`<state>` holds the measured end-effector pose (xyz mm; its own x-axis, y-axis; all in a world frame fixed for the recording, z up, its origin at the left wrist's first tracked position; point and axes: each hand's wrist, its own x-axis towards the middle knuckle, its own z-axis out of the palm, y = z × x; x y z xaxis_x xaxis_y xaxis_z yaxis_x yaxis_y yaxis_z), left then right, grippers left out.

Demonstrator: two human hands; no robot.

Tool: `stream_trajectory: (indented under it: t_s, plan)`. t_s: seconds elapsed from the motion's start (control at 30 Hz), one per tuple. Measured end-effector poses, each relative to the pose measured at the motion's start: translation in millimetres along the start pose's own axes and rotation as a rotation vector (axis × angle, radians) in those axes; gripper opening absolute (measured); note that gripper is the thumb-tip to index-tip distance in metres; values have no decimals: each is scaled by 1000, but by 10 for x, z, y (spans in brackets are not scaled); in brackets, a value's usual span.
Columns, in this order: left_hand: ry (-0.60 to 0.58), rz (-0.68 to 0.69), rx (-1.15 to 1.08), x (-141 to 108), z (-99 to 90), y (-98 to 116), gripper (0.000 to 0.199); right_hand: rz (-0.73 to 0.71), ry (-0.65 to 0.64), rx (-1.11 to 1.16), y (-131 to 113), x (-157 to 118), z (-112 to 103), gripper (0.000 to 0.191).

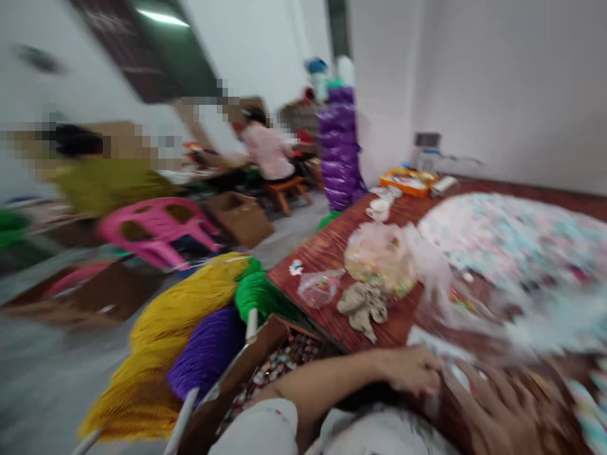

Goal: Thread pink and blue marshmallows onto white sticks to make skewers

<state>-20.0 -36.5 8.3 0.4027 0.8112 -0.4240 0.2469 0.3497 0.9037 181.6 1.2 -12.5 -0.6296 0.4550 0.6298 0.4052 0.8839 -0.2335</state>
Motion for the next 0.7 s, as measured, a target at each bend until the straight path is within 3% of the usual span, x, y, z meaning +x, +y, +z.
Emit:
stream_trajectory:
  t_s: [0.03, 0.1, 0.17, 0.23, 0.4, 0.47, 0.57, 0.7]
  plan:
    - [-138, -89, -45, -1, -4, 40, 22, -94, -79, -34, -24, -72, -74, 49]
    - [-275, -190, -98, 59, -31, 83, 24, -83, -161, 5, -73, -186, -188, 39]
    - [-426, -181, -104, 185, -57, 98, 26, 10, -227, 75, -93, -256, -236, 25]
    - [-476, -88, 49, 295, -37, 112, 29, 125, -269, 88, -96, -303, -240, 20]
    - [-194, 443, 811, 265, 176, 144, 28, 517, -316, 157, -152, -402, -205, 17]
    - [-102, 568, 1024, 230, 242, 118, 27, 643, -351, 270, -158, -424, -178, 16]
    - [-25, 668, 1114, 236, 259, 33, 27, 716, -312, 335, -154, -416, -135, 13]
    - [47, 635, 970, 306, 157, -71, 25, 669, -54, 302, -100, -395, -218, 12]
